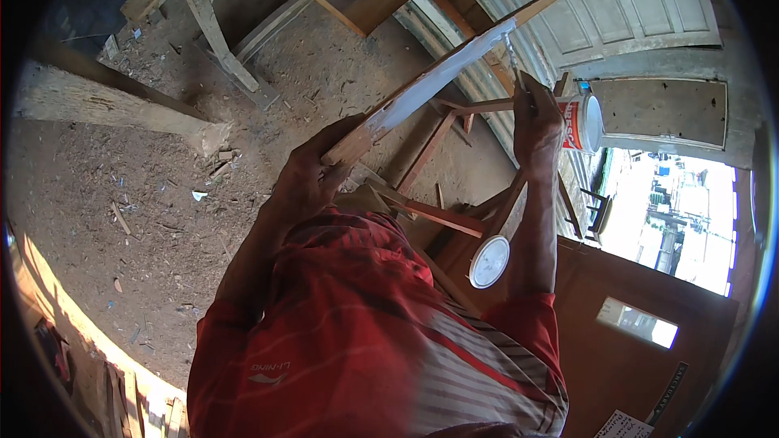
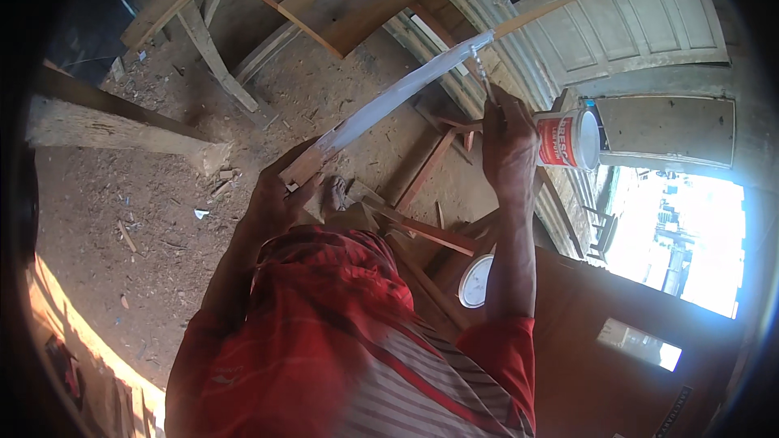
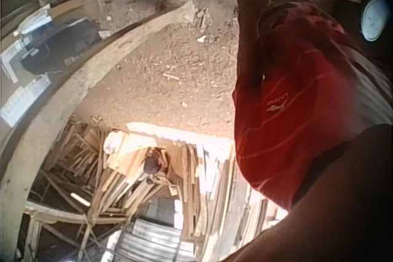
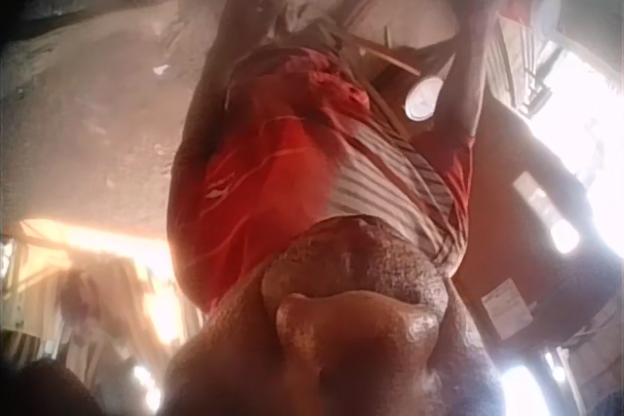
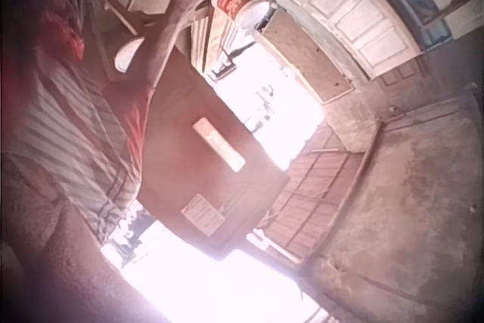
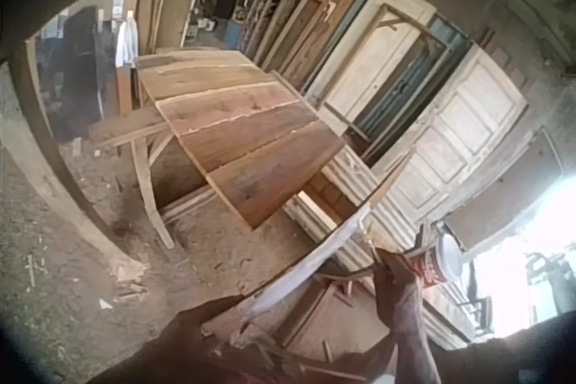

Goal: The person dips an applicator into a bucket of glue and spreads the glue along the edge of a wooden plank by hand.

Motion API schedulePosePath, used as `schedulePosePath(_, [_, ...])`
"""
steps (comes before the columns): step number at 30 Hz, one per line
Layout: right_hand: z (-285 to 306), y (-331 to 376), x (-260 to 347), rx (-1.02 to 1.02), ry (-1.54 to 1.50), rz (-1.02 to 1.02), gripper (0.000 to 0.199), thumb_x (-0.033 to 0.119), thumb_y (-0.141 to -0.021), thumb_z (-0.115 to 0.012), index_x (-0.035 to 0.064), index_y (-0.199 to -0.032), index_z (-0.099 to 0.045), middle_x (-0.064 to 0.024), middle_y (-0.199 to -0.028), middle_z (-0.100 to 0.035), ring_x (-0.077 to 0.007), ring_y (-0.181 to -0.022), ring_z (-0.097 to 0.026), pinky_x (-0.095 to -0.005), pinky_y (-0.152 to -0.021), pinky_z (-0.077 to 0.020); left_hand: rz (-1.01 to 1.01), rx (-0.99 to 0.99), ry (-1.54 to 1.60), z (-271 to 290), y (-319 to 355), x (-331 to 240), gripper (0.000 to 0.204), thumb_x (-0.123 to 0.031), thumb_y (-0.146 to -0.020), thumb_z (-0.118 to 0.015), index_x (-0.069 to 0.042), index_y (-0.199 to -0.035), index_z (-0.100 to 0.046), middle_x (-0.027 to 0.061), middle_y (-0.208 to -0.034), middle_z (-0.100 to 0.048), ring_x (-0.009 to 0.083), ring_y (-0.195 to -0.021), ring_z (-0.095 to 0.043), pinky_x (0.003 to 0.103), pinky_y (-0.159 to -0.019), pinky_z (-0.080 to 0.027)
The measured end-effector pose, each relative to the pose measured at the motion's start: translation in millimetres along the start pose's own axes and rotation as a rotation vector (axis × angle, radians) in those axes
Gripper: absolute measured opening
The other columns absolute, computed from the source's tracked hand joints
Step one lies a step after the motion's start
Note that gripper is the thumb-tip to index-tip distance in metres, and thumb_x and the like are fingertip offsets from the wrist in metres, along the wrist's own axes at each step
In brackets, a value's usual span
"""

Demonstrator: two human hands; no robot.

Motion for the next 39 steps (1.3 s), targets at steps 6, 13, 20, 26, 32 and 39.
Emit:
schedulePosePath(6, [-10.7, -26.8, -40.2, 0.062, 0.093, -0.017, 0.025, 0.006, -0.099, -0.065, 0.0015, -0.123, -0.071, -0.0246, -0.106, -0.071, -0.0421, -0.097, -0.072, -0.0472, -0.081, -0.0562, 0.112, 0.001, 0.025, 1.9, -1.5, -2.0, 0.065, 0.009, -0.088, -0.059, -0.003, -0.152, -0.051, 0.0214, -0.140, -0.065, 0.0318, -0.131, -0.064, 0.041, -0.110, -0.050])
schedulePosePath(13, [-4.4, -15.9, -4.6, 0.159, -0.107, 0.084, 0.032, -0.006, -0.094, -0.067, 0.0001, -0.124, -0.072, -0.0162, -0.115, -0.073, -0.0271, -0.099, -0.075, -0.0353, -0.078, -0.0621, -0.009, -0.049, 0.006, 2.3, -2.3, -2.0, 0.066, 0.010, -0.087, -0.063, -0.004, -0.151, -0.053, 0.0198, -0.138, -0.066, 0.0284, -0.127, -0.066, 0.041, -0.106, -0.053])
schedulePosePath(20, [-7.8, -51.8, -69.7, 0.134, 0.146, 0.052, 0.030, 0.001, -0.095, -0.067, 0.0028, -0.124, -0.071, -0.0207, -0.115, -0.072, -0.0375, -0.105, -0.073, -0.0431, -0.090, -0.0580, 0.135, -0.037, -0.004, 3.6, -7.7, -11.9, 0.066, 0.011, -0.089, -0.066, -0.005, -0.152, -0.053, 0.0194, -0.136, -0.068, 0.0282, -0.121, -0.070, 0.041, -0.101, -0.057])
schedulePosePath(26, [0.5, -40.0, -25.4, 0.196, -0.152, 0.004, 0.029, 0.000, -0.093, -0.069, 0.0020, -0.122, -0.072, -0.0202, -0.115, -0.072, -0.0341, -0.102, -0.074, -0.0415, -0.088, -0.0586, 0.161, -0.042, 0.062, 4.8, -4.0, -5.3, 0.069, 0.013, -0.087, -0.064, -0.005, -0.152, -0.054, 0.0195, -0.138, -0.067, 0.0287, -0.124, -0.069, 0.042, -0.103, -0.056])
schedulePosePath(32, [-13.5, -56.8, -63.5, 0.134, 0.002, 0.113, 0.028, -0.001, -0.093, -0.068, 0.0020, -0.121, -0.071, -0.0190, -0.112, -0.072, -0.0375, -0.099, -0.073, -0.0430, -0.086, -0.0583, 0.124, -0.050, -0.009, 5.8, -6.1, -7.2, 0.069, 0.013, -0.085, -0.063, -0.004, -0.151, -0.054, 0.0198, -0.140, -0.066, 0.0310, -0.130, -0.065, 0.044, -0.109, -0.053])
schedulePosePath(39, [6.7, -31.0, 10.3, 0.263, -0.076, 0.138, 0.030, -0.002, -0.093, -0.067, 0.0032, -0.122, -0.072, -0.0181, -0.113, -0.072, -0.0355, -0.101, -0.074, -0.0438, -0.084, -0.0591, 0.071, -0.045, -0.021, 4.4, -4.0, -0.5, 0.065, 0.010, -0.088, -0.065, -0.005, -0.151, -0.055, 0.0191, -0.142, -0.065, 0.0305, -0.132, -0.064, 0.044, -0.110, -0.052])
Point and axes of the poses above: each hand's wrist, its own y-axis away from the middle knuckle, its own z-axis out of the back of the hand, x = y × z, the point moved 2 cm from there along -y, towards the middle knuckle
